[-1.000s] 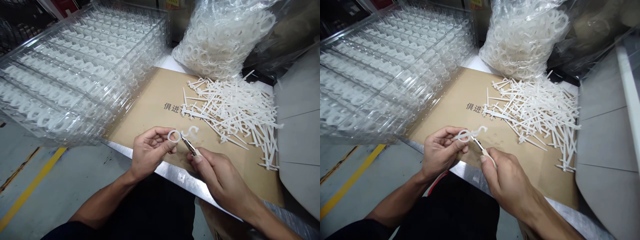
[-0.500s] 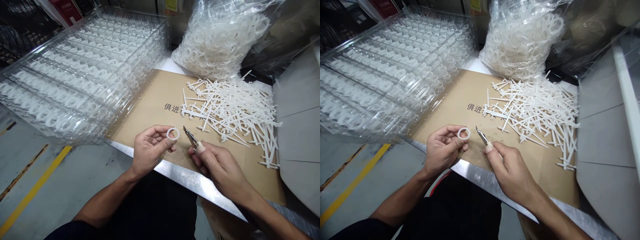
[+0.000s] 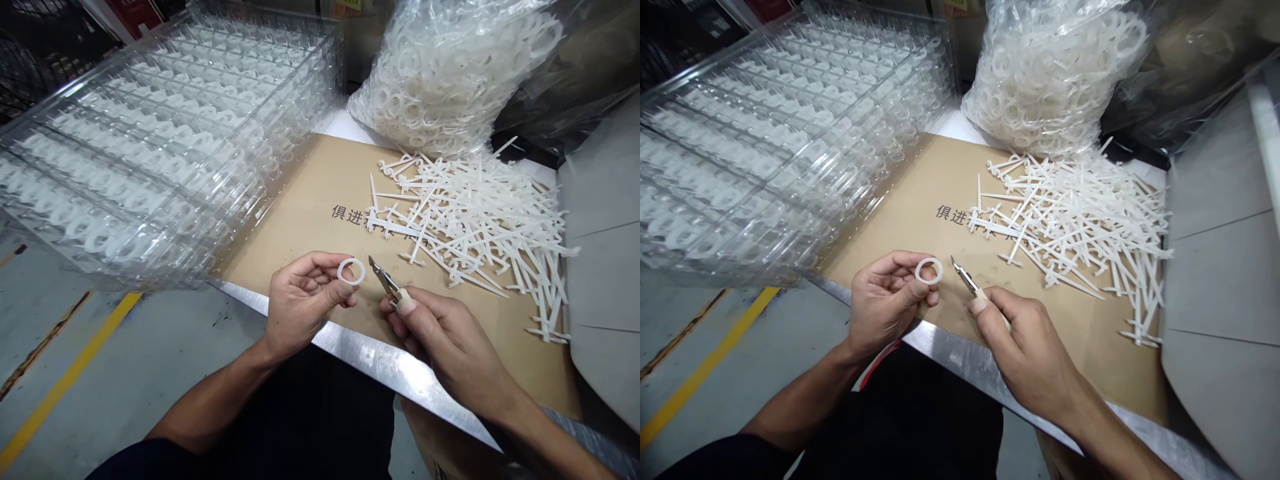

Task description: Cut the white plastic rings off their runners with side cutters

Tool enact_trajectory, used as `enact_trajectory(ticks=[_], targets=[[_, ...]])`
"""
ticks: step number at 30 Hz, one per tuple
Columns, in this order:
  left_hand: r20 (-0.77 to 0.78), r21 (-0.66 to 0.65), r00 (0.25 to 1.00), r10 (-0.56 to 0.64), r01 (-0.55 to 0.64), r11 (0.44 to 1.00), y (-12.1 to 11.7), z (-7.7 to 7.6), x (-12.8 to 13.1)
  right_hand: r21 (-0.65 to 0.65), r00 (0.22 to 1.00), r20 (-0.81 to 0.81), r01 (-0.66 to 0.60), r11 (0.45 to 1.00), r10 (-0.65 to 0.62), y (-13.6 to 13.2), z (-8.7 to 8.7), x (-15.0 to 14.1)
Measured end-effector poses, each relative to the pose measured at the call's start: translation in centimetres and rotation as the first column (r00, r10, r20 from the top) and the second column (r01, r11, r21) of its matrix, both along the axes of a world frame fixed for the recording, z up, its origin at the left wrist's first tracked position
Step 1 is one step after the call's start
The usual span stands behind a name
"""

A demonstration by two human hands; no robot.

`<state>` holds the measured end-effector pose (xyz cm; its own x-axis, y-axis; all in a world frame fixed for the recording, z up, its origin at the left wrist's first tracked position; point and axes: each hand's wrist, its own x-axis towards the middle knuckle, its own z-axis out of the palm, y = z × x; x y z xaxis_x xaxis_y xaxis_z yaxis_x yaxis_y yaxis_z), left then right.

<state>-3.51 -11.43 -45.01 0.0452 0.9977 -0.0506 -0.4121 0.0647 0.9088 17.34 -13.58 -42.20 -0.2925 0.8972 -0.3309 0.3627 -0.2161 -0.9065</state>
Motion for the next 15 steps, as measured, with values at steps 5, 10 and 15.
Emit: enact_trajectory(ticks=[5, 10, 15], targets=[[0.002, 0.002, 1.0, 0.002, -0.002, 1.0, 0.04, 0.08, 0.02, 0.007, 1.0, 0.0, 0.001, 1.0, -0.001, 0.08, 0.13, -0.08], [-0.009, 0.008, 1.0, 0.01, -0.01, 1.0, 0.02, 0.25, 0.13, 0.009, 1.0, 0.005, -0.001, 1.0, 0.001, 0.09, 0.23, -0.13], [-0.015, 0.023, 1.0, 0.007, -0.007, 1.0, -0.11, 0.22, 0.14, 0.004, 1.0, 0.002, -0.003, 1.0, 0.003, 0.06, 0.22, -0.11]])
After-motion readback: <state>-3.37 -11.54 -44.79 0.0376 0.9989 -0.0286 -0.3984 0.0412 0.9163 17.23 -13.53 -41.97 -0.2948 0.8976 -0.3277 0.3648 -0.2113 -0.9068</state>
